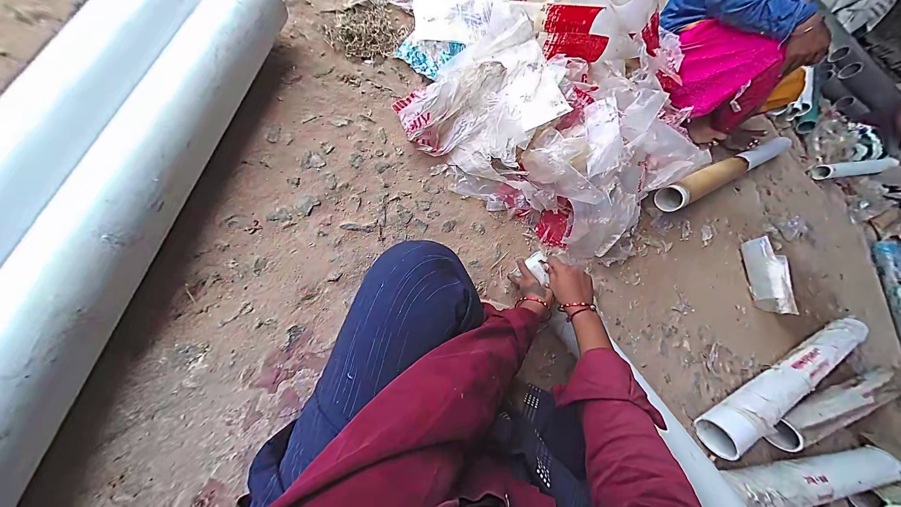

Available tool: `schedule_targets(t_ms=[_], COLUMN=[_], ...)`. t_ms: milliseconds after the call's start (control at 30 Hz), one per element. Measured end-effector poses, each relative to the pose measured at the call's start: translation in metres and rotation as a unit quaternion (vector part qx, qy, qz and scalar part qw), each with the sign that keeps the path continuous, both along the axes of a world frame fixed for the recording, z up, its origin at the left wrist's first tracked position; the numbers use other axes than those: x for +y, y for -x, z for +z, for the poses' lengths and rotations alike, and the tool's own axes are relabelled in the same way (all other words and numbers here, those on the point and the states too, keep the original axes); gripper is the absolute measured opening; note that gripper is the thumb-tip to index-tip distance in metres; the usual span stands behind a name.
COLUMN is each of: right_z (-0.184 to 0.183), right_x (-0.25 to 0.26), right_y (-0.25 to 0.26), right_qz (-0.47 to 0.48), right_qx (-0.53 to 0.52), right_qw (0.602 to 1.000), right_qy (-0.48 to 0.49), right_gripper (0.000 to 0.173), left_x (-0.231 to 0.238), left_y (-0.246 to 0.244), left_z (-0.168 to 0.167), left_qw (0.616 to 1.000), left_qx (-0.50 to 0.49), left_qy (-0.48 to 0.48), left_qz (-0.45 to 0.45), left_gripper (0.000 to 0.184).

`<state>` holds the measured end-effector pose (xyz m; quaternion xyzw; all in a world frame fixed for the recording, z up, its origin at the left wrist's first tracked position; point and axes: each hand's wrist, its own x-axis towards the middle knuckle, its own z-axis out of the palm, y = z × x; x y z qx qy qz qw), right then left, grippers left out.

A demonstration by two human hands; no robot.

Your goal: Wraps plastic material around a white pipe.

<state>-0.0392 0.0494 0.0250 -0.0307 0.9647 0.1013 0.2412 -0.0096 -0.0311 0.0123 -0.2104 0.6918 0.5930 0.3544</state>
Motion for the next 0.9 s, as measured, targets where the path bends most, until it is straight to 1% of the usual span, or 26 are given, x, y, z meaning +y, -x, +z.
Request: schedule_targets(t_ms=[67, 167, 333, 433, 600, 667, 700, 733, 767, 800, 833, 867, 900], right_z=[0.003, 0.006, 0.007, 0.011, 0.021, 0.027, 0.030, 0.034, 0.036, 0.038, 0.037, 0.035, 0.029], right_x=[-0.003, -0.007, -0.010, -0.015, -0.029, -0.021, -0.009, 0.007, 0.026, 0.047, 0.069, 0.092, 0.115], right_y=[0.001, 0.003, 0.005, 0.006, 0.010, 0.013, 0.013, 0.010, 0.003, -0.007, -0.017, -0.028, -0.042], right_qz=[0.011, 0.027, 0.047, 0.058, 0.075, 0.065, 0.053, 0.025, -0.023, -0.079, -0.128, -0.178, -0.224], right_qx=[-0.016, -0.016, -0.032, -0.057, -0.113, -0.134, -0.127, -0.091, -0.025, 0.056, 0.134, 0.186, 0.213], right_qw=[1.000, 0.999, 0.997, 0.995, 0.984, 0.982, 0.986, 0.994, 0.999, 0.994, 0.979, 0.963, 0.948], right_qy=[-0.023, -0.032, -0.054, -0.065, -0.114, -0.116, -0.096, -0.052, 0.008, 0.059, 0.083, 0.083, 0.070], right_gripper=[0.036, 0.034, 0.032, 0.031, 0.030, 0.033, 0.033, 0.034, 0.036, 0.038, 0.038, 0.038, 0.038], left_x=[0.001, 0.001, 0.001, -0.001, -0.011, -0.012, -0.011, -0.012, -0.012, -0.008, 0.001, 0.015, 0.029], left_y=[0.001, 0.002, 0.001, -0.003, -0.010, -0.011, -0.012, -0.011, -0.010, -0.009, -0.007, -0.005, -0.001], left_z=[0.000, -0.003, -0.004, -0.002, 0.009, 0.014, 0.015, 0.015, 0.011, 0.001, -0.016, -0.038, -0.056], left_qw=[1.000, 0.999, 1.000, 1.000, 0.999, 1.000, 1.000, 1.000, 1.000, 0.999, 0.998, 0.994, 0.989], left_qx=[-0.007, -0.009, -0.014, -0.003, 0.015, 0.021, 0.016, 0.008, 0.000, 0.001, 0.016, 0.045, 0.073], left_qy=[0.004, 0.005, -0.008, -0.011, -0.018, -0.016, -0.014, -0.017, -0.019, -0.019, -0.017, -0.006, 0.007], left_qz=[-0.016, -0.036, -0.020, -0.028, -0.022, -0.006, -0.002, 0.003, 0.010, 0.025, 0.057, 0.095, 0.131], left_gripper=[0.080, 0.078, 0.075, 0.074, 0.074, 0.075, 0.076, 0.078, 0.079, 0.079, 0.080, 0.081, 0.084])
